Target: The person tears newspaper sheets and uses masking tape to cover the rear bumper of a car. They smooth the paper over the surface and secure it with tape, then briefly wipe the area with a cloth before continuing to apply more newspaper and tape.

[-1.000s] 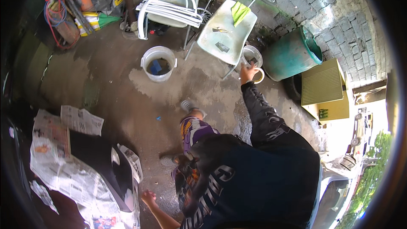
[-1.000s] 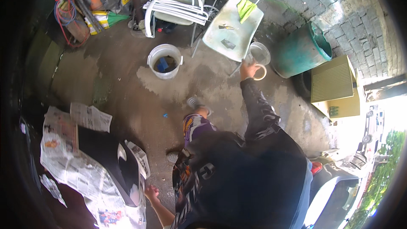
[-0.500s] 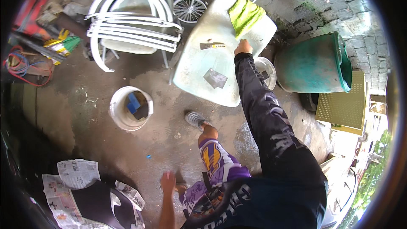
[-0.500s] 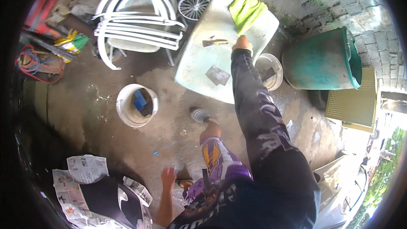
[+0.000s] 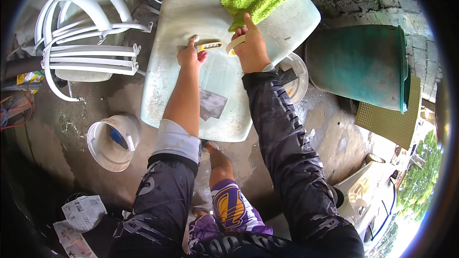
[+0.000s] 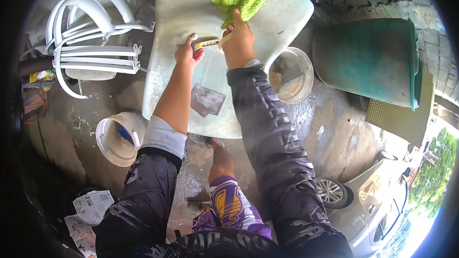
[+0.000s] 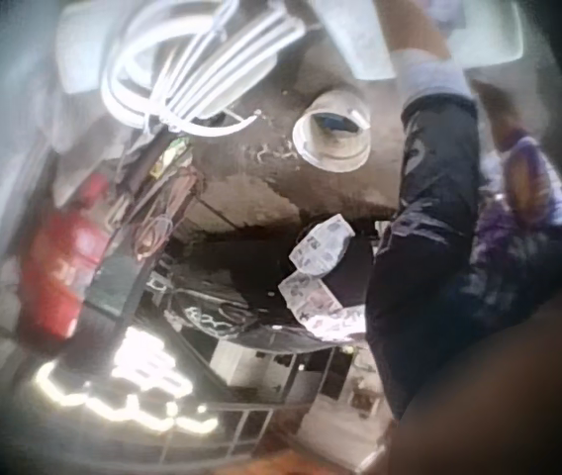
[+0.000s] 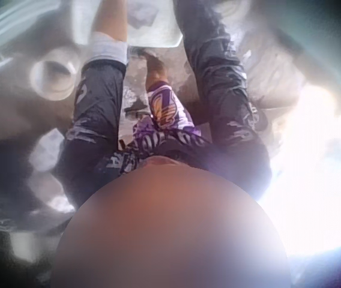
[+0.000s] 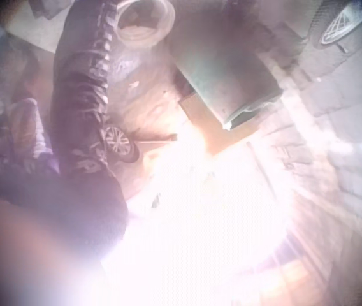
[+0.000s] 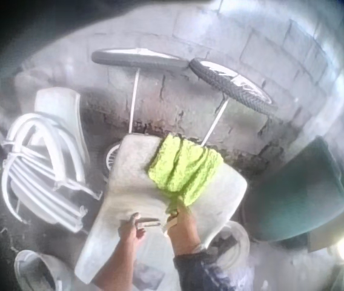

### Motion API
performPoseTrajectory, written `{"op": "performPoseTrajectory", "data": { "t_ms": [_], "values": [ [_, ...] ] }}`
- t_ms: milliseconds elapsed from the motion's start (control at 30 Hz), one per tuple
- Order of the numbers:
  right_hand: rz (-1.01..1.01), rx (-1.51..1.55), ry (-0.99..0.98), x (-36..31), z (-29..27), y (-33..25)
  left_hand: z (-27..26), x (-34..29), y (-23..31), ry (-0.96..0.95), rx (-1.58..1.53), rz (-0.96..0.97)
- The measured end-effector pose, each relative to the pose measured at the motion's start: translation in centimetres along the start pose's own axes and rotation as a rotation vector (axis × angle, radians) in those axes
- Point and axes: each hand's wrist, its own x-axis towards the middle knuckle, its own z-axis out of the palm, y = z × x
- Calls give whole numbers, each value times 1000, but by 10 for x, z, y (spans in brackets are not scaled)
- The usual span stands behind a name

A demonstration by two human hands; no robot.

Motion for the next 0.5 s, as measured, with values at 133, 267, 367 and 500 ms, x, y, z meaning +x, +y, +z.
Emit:
{"op": "performPoseTrajectory", "data": {
  "t_ms": [133, 267, 367, 500],
  "values": [
    [-225, -181, -48, -49, -6, -10, -1, 28, -14, 49, 56, -18],
    [-579, -111, -300, -102, -26, -37, -9, 26, -18, 236, 317, 289],
    [-606, -101, -424, -123, -31, -80, -33, -2, -3, 197, 500, 401],
    [-606, -191, -498, -142, -29, -158, -92, -88, 19, -30, 390, 719]
  ]
}}
